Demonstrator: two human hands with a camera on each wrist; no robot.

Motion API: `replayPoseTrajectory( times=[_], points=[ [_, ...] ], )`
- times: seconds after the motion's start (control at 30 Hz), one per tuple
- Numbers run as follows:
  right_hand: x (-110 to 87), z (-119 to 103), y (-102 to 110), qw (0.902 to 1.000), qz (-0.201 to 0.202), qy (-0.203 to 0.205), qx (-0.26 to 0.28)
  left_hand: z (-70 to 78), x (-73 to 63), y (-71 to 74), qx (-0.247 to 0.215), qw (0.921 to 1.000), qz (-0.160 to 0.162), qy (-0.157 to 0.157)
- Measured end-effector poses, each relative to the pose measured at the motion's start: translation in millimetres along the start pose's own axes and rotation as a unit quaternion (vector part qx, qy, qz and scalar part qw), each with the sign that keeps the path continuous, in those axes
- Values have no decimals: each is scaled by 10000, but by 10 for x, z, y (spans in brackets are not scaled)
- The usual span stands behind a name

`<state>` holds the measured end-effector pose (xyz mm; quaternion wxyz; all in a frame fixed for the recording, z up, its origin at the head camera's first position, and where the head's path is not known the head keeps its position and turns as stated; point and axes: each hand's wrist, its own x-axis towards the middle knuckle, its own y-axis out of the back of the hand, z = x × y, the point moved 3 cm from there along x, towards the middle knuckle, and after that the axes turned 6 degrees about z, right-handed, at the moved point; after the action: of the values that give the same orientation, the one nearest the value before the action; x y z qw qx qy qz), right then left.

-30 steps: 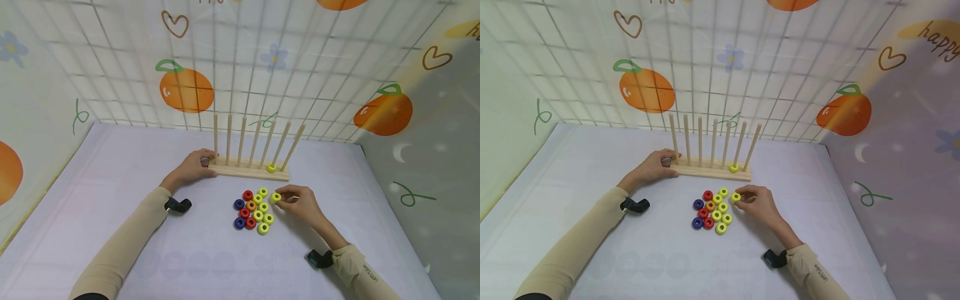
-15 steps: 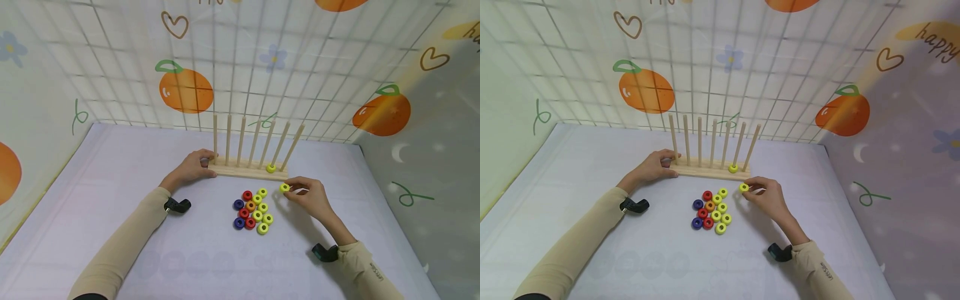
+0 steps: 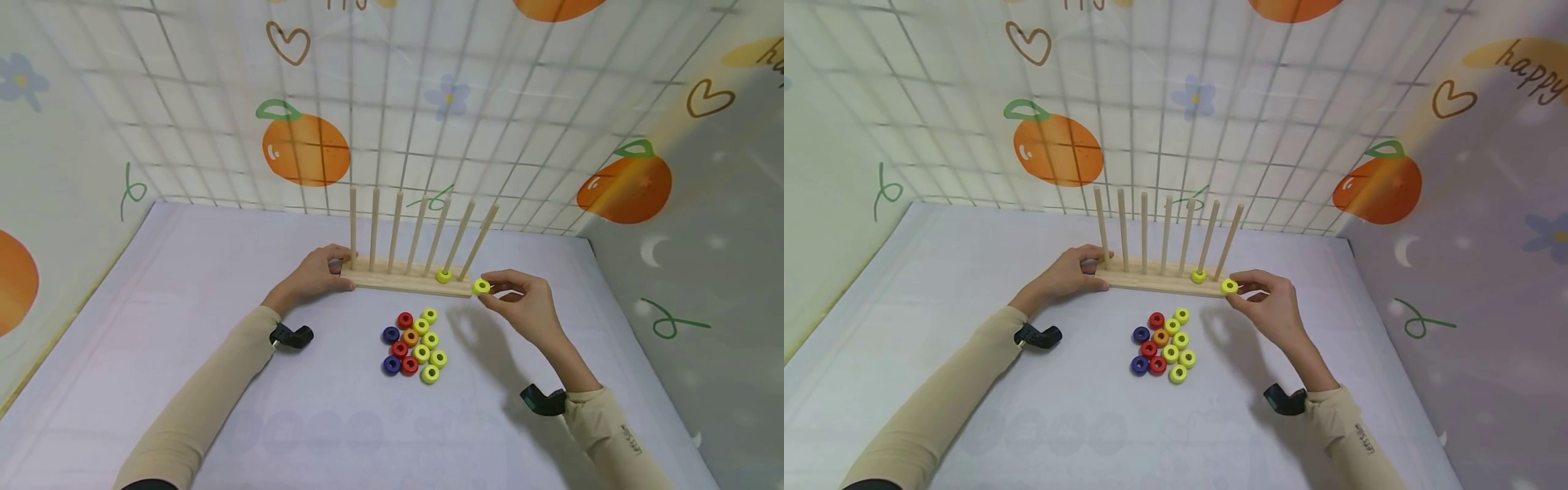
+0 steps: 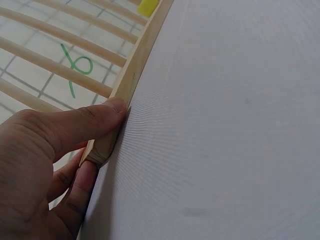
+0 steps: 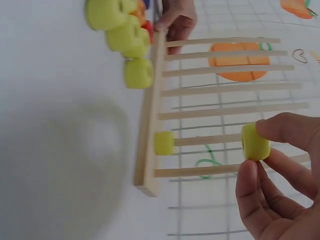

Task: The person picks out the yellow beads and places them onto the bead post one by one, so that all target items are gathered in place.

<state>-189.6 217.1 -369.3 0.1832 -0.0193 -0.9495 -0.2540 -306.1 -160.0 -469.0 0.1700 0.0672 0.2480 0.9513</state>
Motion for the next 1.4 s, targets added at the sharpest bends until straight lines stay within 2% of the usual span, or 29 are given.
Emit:
replayPoseTrajectory(
  times=[0.13,0.37,0.57,0.8,0.9,1.13,1.4],
  points=[
    [38,-321,77,9999,85,89,71,-13,-8,-4,-72,10000,-5,22],
    [139,-501,186,9986,290,433,132,-24,-7,-18,-97,10000,-7,-22],
    [195,-539,240,9977,364,524,220,-13,-1,-45,-97,9999,-2,-89],
    [314,-316,246,9970,406,640,165,-8,-3,-34,-11,9999,31,-132],
    [341,-361,252,9966,436,683,115,-12,1,-26,-64,9999,12,-114],
    [349,-692,301,9952,552,791,151,1,-8,-10,-119,9998,-41,-129],
    [482,-575,320,9944,616,842,163,1,-6,-6,-162,9997,-49,-177]
  ],
)
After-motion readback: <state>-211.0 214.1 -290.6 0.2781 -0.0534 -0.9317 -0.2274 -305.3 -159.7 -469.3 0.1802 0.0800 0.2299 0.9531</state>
